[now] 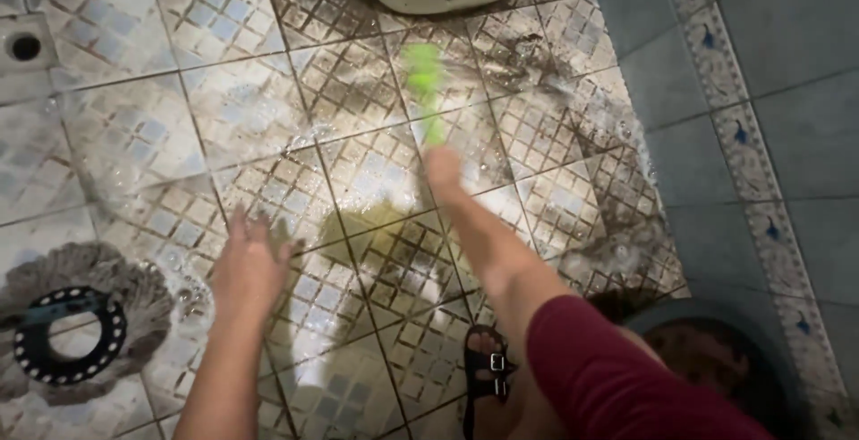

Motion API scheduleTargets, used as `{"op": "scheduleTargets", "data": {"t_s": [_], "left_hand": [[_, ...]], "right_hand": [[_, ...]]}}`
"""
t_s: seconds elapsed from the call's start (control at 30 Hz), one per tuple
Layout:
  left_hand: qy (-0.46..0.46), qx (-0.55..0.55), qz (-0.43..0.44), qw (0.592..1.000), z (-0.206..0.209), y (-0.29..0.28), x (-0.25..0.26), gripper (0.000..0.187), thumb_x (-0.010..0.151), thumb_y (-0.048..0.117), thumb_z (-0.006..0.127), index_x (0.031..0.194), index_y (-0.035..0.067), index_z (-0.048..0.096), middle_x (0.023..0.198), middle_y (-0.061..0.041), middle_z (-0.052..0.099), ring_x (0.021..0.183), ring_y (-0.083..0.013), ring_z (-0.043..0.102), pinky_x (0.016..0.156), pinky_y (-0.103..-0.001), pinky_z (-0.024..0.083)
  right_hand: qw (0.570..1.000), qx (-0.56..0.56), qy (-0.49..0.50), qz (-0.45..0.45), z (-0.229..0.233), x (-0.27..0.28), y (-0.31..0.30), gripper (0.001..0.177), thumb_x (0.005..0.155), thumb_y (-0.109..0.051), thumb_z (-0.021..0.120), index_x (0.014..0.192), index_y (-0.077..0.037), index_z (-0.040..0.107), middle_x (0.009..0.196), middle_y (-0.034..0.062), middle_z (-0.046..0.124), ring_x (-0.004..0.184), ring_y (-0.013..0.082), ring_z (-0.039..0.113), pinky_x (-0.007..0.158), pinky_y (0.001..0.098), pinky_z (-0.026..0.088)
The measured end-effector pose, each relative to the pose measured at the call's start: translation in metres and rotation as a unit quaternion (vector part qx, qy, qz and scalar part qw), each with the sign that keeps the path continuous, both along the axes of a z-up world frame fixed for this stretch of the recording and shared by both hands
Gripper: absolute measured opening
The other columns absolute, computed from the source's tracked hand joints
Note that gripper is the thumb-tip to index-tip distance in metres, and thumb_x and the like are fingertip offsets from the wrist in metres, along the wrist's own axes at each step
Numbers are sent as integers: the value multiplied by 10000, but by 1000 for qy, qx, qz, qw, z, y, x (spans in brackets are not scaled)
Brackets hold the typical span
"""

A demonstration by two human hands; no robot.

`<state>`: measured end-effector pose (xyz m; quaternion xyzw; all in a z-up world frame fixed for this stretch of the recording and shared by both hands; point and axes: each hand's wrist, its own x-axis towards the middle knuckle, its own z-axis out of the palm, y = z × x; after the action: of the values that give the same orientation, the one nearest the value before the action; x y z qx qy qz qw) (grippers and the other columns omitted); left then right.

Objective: Scrubbing the tiled bathroom floor using a hand brush and cleaning detergent.

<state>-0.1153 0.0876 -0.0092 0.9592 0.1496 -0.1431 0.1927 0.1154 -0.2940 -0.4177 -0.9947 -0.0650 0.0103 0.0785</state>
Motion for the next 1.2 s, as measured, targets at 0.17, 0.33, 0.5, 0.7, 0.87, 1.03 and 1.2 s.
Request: {"op": "scheduleTargets", "data": {"t_s": [0.17,0.33,0.5,0.7,0.87,1.03,1.2], "left_hand": [[-58,-3,-28,998,9,-11,6,613,891,366,711,1406,65,573,1614,-219,339,1298,-436,552,974,-528,515],[-37,11,-34,999,9,2,-10,601,880,330,723,1396,53,587,1614,-234,354,1241,-434,594,961,-517,531],[-16,23,-45,999,10,3,-20,613,850,322,753,1367,33,598,1627,-214,364,1209,-408,624,938,-491,557],[-35,20,-62,997,2,-1,-12,582,832,314,758,1328,42,621,1605,-233,360,1269,-408,588,946,-498,549],[-12,13,-59,998,-2,8,-22,565,875,323,719,1368,70,606,1618,-224,342,1259,-411,586,983,-504,529],[-21,34,-52,998,3,23,-44,594,871,357,714,1388,85,605,1617,-213,338,1288,-425,568,1015,-495,514],[43,70,-67,994,-1,19,-53,584,921,372,688,1432,109,583,1665,-215,314,1298,-437,562,986,-495,530]], "right_hand": [[947,155,255,-117,197,-89,109,339,1011,-357,479,1125,-51,572,975,239,700,941,440,682,849,557,512],[973,-96,209,9,205,-53,-57,264,861,-284,629,1053,-158,759,1078,154,737,1020,369,710,859,506,562],[971,67,128,-191,107,-1,-118,271,999,-257,550,943,-46,709,941,218,720,866,388,699,737,542,530],[985,80,150,20,185,-100,111,244,884,-286,582,963,-71,667,903,204,685,854,396,667,763,532,517],[969,41,244,-7,170,-88,17,354,947,-388,522,1103,-115,685,1047,188,719,973,381,697,851,509,537],[946,71,202,-244,207,-16,-103,571,927,-510,640,1172,5,663,1059,227,707,1023,379,705,901,498,531],[990,1,29,-141,77,69,-50,298,951,-308,587,841,-90,757,864,206,740,809,398,716,681,541,550]]}}
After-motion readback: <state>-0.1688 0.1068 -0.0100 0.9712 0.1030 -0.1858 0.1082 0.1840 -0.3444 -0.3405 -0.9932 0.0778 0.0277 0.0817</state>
